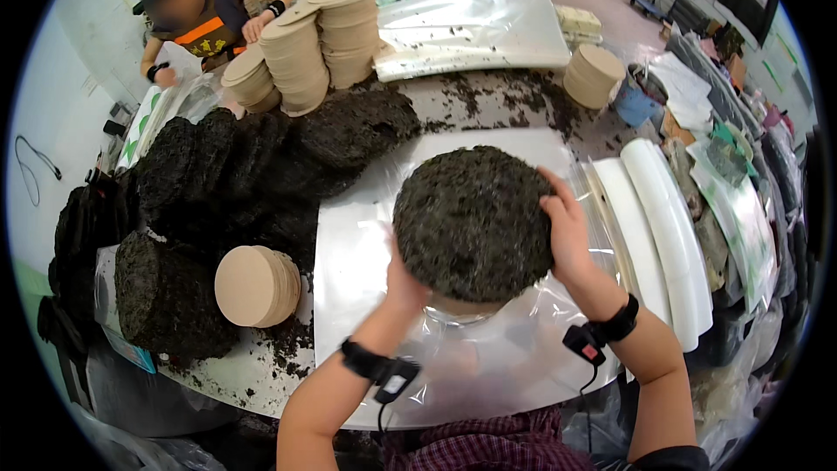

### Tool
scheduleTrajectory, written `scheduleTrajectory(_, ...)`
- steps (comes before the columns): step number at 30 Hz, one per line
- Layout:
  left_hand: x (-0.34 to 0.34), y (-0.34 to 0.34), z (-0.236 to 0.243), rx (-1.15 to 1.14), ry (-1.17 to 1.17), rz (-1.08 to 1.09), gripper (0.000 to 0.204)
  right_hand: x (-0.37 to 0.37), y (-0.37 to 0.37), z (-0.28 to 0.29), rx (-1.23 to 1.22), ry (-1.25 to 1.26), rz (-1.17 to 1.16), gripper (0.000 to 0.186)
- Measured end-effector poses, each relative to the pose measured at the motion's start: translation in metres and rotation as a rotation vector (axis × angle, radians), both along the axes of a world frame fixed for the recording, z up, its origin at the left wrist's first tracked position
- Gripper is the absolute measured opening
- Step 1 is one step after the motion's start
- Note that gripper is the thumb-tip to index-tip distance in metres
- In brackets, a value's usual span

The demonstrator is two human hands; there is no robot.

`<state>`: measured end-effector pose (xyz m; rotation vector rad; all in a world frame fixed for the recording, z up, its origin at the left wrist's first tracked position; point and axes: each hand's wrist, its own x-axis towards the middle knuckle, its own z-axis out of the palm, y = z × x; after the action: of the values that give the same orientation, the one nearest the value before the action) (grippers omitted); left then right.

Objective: The person is wrapping compressed tea cakes by placing them on plastic sheets over a mold, pressing them into shape, and then folding paper layers and labels around each cake.

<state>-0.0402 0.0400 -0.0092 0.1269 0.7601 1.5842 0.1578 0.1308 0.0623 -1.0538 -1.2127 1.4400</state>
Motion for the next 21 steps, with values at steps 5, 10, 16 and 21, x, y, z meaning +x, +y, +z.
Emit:
scheduleTrajectory(5,-0.016,-0.023,-0.003,-0.114,0.896,0.042,0.044,0.001,-0.045,-0.074,0.379,-0.593,-0.089,0.068)
scheduleTrajectory(10,0.007,-0.005,0.035,0.475,2.306,-0.134,0.070,0.008,-0.029,-0.114,0.358,-0.651,-0.039,0.071)
scheduleTrajectory(16,0.020,0.004,-0.014,0.478,2.314,-0.584,0.105,-0.006,-0.032,-0.114,0.231,-0.550,-0.072,0.069)
scheduleTrajectory(21,0.012,0.021,-0.030,0.436,2.364,-0.707,0.101,-0.023,-0.010,-0.070,0.857,-1.009,0.157,0.065)
